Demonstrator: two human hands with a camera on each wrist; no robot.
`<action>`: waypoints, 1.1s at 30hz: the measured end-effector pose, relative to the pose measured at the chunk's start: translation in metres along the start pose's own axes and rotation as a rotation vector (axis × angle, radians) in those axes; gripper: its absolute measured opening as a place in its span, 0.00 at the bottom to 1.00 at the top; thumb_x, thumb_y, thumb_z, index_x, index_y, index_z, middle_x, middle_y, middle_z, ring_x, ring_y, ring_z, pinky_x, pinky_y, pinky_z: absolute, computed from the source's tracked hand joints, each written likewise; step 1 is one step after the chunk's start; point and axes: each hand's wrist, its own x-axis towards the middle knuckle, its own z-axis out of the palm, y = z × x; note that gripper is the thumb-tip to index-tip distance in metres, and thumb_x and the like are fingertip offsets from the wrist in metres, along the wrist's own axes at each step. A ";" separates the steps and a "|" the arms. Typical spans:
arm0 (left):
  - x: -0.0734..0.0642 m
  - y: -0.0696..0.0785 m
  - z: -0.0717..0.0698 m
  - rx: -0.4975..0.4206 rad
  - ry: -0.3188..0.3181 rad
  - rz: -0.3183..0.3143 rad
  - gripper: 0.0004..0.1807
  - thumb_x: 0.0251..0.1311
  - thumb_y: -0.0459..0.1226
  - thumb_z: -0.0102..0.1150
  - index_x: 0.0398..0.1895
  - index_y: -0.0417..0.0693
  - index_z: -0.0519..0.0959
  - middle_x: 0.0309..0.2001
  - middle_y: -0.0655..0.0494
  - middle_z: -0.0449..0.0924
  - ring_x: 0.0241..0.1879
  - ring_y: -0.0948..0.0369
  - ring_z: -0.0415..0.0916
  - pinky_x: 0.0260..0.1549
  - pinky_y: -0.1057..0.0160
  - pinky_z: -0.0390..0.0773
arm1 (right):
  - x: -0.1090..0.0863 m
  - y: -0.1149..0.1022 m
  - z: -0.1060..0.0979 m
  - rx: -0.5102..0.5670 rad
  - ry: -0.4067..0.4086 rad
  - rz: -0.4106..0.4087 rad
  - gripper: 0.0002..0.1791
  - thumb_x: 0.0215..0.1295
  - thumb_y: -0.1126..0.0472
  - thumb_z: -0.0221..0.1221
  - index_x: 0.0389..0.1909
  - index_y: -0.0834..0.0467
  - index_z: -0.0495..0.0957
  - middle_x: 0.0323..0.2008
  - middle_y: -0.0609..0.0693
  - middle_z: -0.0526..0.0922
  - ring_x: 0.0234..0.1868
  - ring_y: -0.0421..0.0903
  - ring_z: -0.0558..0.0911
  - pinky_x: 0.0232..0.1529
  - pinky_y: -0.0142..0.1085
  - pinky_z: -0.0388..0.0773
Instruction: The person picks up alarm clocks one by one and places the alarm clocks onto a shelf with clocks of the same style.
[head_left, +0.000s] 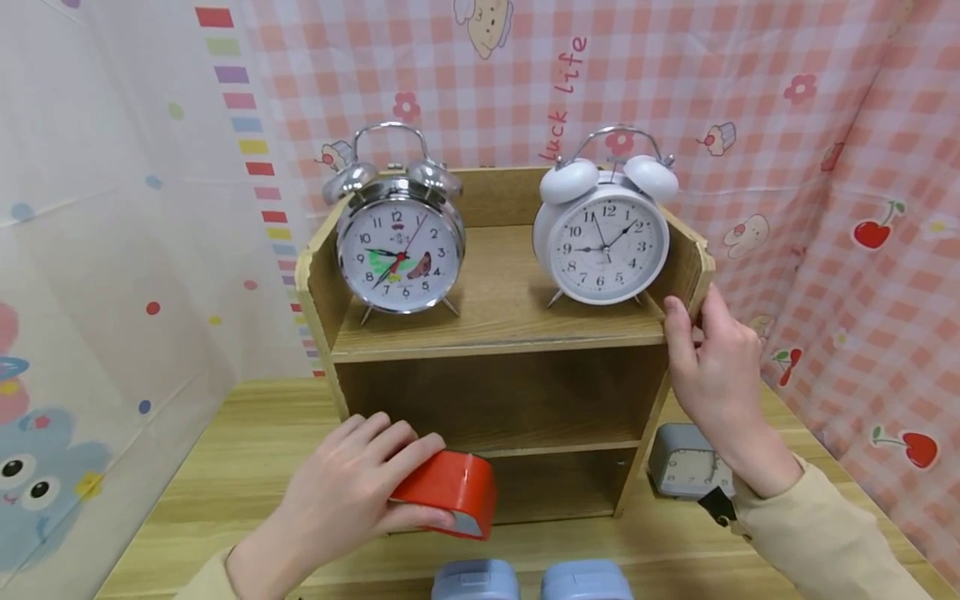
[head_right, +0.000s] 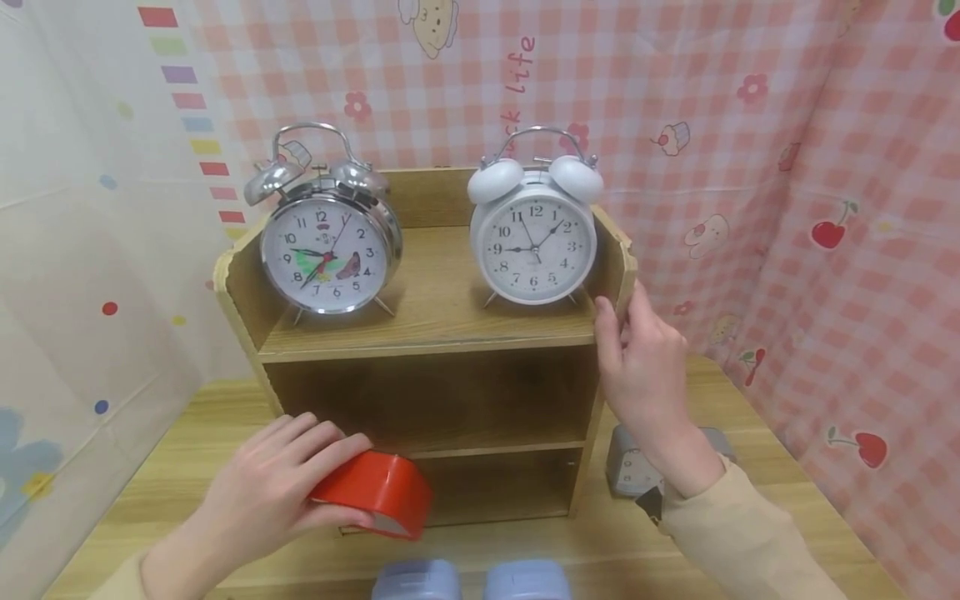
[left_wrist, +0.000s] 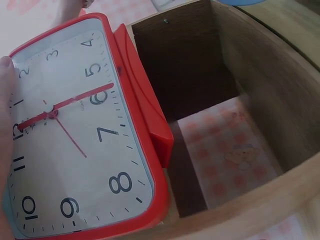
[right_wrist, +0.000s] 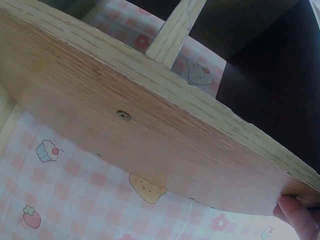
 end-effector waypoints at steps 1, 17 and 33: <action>0.002 0.000 0.001 0.005 0.000 0.004 0.33 0.73 0.69 0.42 0.48 0.55 0.83 0.32 0.61 0.81 0.31 0.63 0.72 0.30 0.65 0.74 | 0.000 0.000 0.000 0.000 0.001 0.000 0.13 0.75 0.60 0.56 0.34 0.68 0.75 0.14 0.52 0.68 0.19 0.41 0.63 0.21 0.30 0.57; 0.028 -0.004 0.008 0.067 -0.025 0.041 0.34 0.52 0.66 0.73 0.49 0.51 0.83 0.32 0.59 0.81 0.31 0.61 0.72 0.32 0.63 0.76 | 0.000 0.001 0.000 0.000 -0.001 -0.002 0.14 0.75 0.59 0.56 0.35 0.68 0.76 0.15 0.53 0.69 0.20 0.41 0.64 0.22 0.29 0.58; 0.041 -0.010 0.020 0.132 -0.054 0.004 0.35 0.43 0.63 0.81 0.47 0.51 0.84 0.32 0.57 0.83 0.31 0.59 0.77 0.28 0.64 0.78 | -0.001 0.002 0.000 0.000 0.000 0.000 0.15 0.76 0.58 0.56 0.35 0.68 0.76 0.15 0.52 0.69 0.19 0.39 0.63 0.22 0.29 0.57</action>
